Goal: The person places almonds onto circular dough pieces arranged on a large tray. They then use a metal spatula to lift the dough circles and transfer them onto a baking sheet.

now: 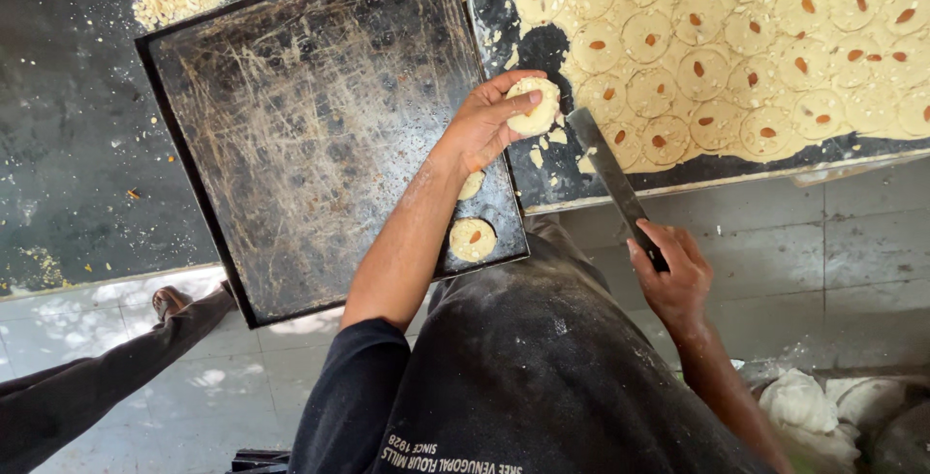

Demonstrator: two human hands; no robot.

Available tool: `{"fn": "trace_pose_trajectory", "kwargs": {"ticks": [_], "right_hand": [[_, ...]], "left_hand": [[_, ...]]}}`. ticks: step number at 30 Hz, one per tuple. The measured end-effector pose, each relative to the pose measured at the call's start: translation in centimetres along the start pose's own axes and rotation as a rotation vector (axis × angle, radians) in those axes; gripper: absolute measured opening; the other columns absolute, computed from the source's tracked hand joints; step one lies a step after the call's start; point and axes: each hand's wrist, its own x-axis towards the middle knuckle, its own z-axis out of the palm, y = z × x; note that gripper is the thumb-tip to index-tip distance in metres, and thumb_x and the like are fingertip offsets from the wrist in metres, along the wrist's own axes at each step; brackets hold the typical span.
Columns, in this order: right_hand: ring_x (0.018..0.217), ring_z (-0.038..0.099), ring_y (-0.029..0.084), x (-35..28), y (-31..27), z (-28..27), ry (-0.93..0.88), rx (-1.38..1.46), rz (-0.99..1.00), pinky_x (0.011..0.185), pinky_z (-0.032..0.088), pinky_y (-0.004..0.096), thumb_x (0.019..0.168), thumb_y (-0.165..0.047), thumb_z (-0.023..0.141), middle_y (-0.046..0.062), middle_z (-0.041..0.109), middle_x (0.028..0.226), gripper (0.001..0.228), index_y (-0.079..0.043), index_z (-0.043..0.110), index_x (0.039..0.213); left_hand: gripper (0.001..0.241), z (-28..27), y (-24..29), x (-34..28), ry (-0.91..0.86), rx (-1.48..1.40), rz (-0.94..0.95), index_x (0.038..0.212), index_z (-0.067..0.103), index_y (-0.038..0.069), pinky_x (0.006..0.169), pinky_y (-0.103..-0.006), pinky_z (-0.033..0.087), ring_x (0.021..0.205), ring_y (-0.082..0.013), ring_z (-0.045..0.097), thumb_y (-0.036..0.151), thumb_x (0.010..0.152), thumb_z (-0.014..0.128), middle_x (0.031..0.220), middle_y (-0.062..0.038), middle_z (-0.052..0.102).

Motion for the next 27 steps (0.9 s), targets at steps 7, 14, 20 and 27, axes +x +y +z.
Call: {"fn": "trace_pose_trajectory", "kwargs": {"ticks": [7,14,20,27], "right_hand": [[0.096,0.068,0.026,-0.3,0.7,-0.5,-0.005,-0.055,0.006,0.082,0.055,0.037,0.093,-0.008,0.079,0.012,0.071,0.108,0.03,-0.005,0.072,0.122],[0.087,0.069,0.023,0.6,0.3,0.8,-0.024,-0.02,0.086,0.074,0.056,0.035,0.092,-0.011,0.082,0.013,0.071,0.105,0.033,-0.006,0.074,0.124],[0.09,0.072,0.024,3.7,-1.3,3.1,-0.109,0.048,0.138,0.074,0.058,0.036,0.092,-0.015,0.079,0.015,0.073,0.108,0.036,-0.006,0.072,0.126],[0.09,0.071,0.033,5.6,-3.8,5.5,-0.172,-0.002,0.255,0.077,0.056,0.042,0.089,-0.016,0.079,0.02,0.071,0.108,0.041,-0.005,0.07,0.127]], "left_hand": [[0.037,-3.2,2.0,-1.8,0.139,0.671,0.241,0.122,0.069,0.002,0.082,-0.0281,0.061,0.093,-0.0137,0.073,0.008,0.088,0.082,0.106,-0.008,0.076],[0.036,-6.8,4.7,-4.7,0.352,1.207,0.186,0.117,0.069,0.004,0.069,-0.0343,0.055,0.077,-0.0195,0.069,0.026,0.091,0.082,0.093,-0.01,0.074],[0.056,-5.2,4.2,-6.0,0.407,1.635,0.661,0.121,0.065,-0.001,0.099,-0.0456,0.049,0.114,-0.0393,0.06,0.017,0.074,0.089,0.124,-0.02,0.064],[0.073,-4.3,3.0,-7.0,0.415,1.573,0.533,0.135,0.056,-0.003,0.107,-0.0446,0.045,0.121,-0.0403,0.052,0.011,0.071,0.089,0.129,-0.02,0.056]]}}
